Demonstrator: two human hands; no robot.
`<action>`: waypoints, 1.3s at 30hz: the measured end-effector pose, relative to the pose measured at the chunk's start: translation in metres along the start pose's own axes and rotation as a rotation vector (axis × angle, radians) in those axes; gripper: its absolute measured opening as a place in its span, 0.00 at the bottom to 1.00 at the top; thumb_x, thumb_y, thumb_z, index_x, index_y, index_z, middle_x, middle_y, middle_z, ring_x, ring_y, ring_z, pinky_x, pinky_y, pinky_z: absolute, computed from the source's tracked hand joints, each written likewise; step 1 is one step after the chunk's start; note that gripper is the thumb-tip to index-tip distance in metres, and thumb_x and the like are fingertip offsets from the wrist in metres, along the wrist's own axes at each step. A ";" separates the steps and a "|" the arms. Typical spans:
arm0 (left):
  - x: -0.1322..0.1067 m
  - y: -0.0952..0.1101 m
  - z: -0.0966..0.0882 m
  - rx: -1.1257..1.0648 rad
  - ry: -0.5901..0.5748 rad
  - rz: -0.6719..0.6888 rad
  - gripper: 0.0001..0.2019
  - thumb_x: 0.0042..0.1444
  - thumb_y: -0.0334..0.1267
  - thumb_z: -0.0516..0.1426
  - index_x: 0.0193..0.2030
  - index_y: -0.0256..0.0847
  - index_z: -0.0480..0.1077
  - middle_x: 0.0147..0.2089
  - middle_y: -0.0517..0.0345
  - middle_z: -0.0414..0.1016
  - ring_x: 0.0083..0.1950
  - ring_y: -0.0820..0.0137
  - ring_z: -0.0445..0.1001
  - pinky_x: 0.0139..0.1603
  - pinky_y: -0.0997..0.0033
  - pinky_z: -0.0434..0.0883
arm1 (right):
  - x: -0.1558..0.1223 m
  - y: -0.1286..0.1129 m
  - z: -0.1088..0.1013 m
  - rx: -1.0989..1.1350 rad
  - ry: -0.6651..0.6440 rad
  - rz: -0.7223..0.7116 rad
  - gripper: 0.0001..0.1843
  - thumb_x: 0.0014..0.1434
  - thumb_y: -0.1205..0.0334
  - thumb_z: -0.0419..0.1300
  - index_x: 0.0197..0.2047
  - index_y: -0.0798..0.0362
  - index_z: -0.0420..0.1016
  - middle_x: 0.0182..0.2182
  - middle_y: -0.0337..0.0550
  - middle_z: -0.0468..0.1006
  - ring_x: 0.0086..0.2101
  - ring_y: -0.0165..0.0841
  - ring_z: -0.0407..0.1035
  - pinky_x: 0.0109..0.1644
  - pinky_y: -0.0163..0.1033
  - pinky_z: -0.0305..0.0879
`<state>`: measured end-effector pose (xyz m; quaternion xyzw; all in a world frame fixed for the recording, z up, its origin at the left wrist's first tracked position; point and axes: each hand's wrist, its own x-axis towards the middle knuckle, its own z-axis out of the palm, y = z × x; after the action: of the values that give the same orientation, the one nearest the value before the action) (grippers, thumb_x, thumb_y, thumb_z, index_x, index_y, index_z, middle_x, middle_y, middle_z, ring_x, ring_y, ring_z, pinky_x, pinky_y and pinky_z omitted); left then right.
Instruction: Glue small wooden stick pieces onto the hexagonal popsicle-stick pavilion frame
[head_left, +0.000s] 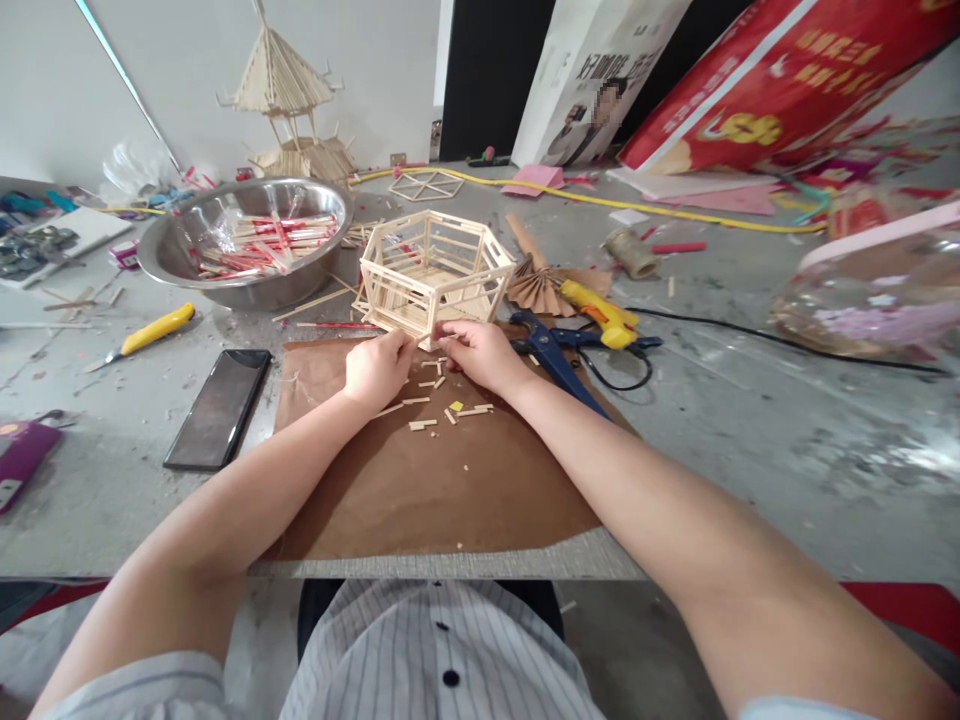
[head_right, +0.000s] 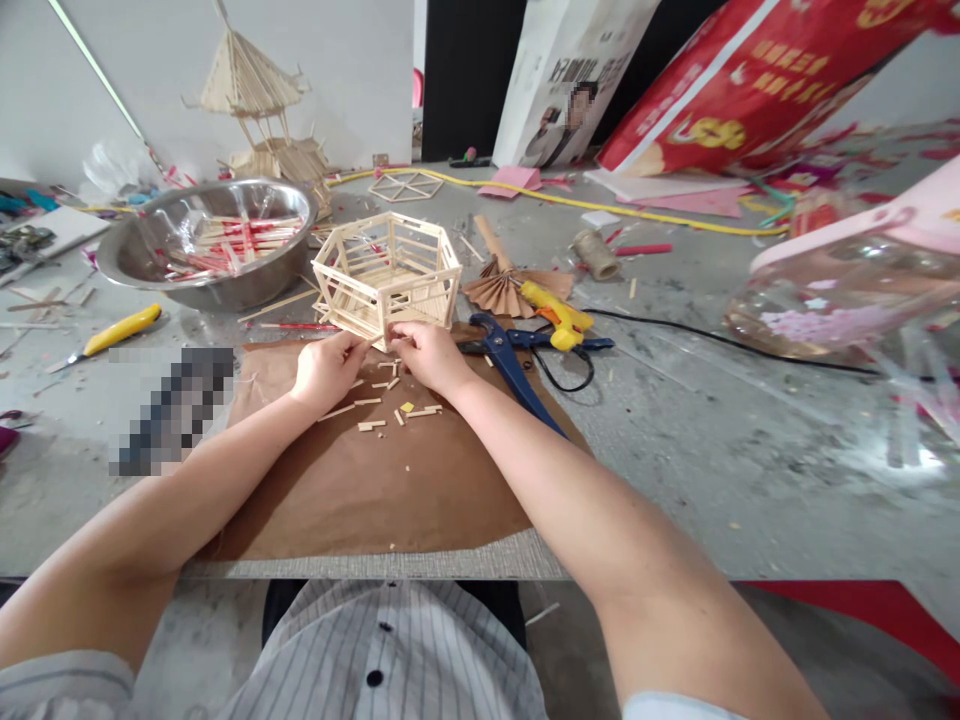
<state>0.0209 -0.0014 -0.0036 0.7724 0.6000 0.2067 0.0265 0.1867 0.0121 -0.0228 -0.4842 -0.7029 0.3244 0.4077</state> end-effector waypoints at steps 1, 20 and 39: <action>0.000 0.000 0.000 0.000 -0.001 -0.001 0.15 0.58 0.44 0.47 0.33 0.40 0.72 0.33 0.53 0.78 0.34 0.67 0.73 0.32 0.72 0.60 | 0.000 -0.001 0.000 -0.004 0.001 0.002 0.11 0.53 0.64 0.53 0.35 0.56 0.75 0.14 0.34 0.67 0.18 0.27 0.65 0.28 0.34 0.61; 0.001 -0.002 0.003 0.011 0.007 0.010 0.17 0.58 0.45 0.48 0.31 0.39 0.73 0.30 0.53 0.77 0.30 0.69 0.71 0.29 0.73 0.58 | -0.002 -0.006 0.000 -0.021 0.005 0.043 0.12 0.52 0.63 0.53 0.37 0.57 0.74 0.14 0.34 0.68 0.18 0.28 0.65 0.28 0.34 0.61; 0.002 -0.002 0.003 -0.008 0.009 0.013 0.16 0.58 0.45 0.48 0.31 0.40 0.72 0.29 0.54 0.76 0.30 0.69 0.71 0.29 0.73 0.58 | -0.003 -0.009 -0.001 -0.053 0.004 0.026 0.11 0.52 0.65 0.52 0.36 0.57 0.74 0.14 0.34 0.68 0.18 0.28 0.65 0.29 0.34 0.62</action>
<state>0.0206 0.0017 -0.0058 0.7754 0.5941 0.2127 0.0255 0.1840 0.0068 -0.0157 -0.5044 -0.7041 0.3102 0.3919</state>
